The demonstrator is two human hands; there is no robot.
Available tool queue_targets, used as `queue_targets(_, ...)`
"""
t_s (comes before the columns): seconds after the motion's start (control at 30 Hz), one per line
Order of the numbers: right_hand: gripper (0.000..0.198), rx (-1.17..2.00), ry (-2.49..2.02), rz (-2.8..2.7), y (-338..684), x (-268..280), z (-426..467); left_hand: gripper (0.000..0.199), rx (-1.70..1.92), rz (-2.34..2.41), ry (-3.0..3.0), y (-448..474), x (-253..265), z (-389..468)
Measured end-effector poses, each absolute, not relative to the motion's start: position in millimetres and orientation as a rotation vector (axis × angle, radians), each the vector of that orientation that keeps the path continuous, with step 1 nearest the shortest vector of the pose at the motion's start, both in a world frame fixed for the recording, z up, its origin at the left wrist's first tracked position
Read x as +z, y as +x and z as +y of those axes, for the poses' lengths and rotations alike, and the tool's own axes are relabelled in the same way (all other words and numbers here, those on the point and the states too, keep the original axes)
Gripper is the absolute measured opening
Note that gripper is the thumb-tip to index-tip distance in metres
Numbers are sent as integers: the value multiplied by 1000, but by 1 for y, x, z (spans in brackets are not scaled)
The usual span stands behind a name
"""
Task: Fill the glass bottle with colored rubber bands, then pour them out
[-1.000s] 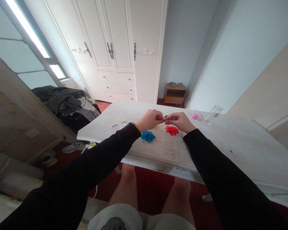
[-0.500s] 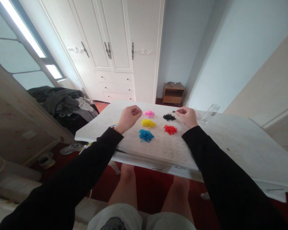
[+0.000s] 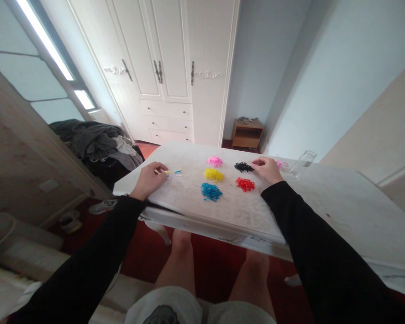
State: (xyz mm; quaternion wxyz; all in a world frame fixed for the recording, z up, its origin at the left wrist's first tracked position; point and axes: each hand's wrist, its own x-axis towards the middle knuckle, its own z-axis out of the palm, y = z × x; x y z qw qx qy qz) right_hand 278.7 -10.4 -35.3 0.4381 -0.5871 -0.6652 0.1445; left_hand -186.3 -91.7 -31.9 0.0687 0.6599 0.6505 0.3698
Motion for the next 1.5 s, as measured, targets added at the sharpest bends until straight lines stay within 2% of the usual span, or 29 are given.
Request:
queue_targets(0.3, 15, 321, -1497, -1653, 280, -37, -8, 16, 971, 2075, 2014, -192, -35, -98)
queue_targets(0.77, 8, 322, -1518, -1663, 273, -31, -13, 25, 1049, 1914, 2063, -191, -37, -102)
queue_targets(1.07, 10, 332, -1519, -1719, 274, -33, -12, 27, 1125, 1851, 2051, -192, -41, -101)
queue_targets(1.5, 12, 335, -1501, -1785, 276, -37, -8, 30, 1046, 1880, 2139, -190, -43, -103)
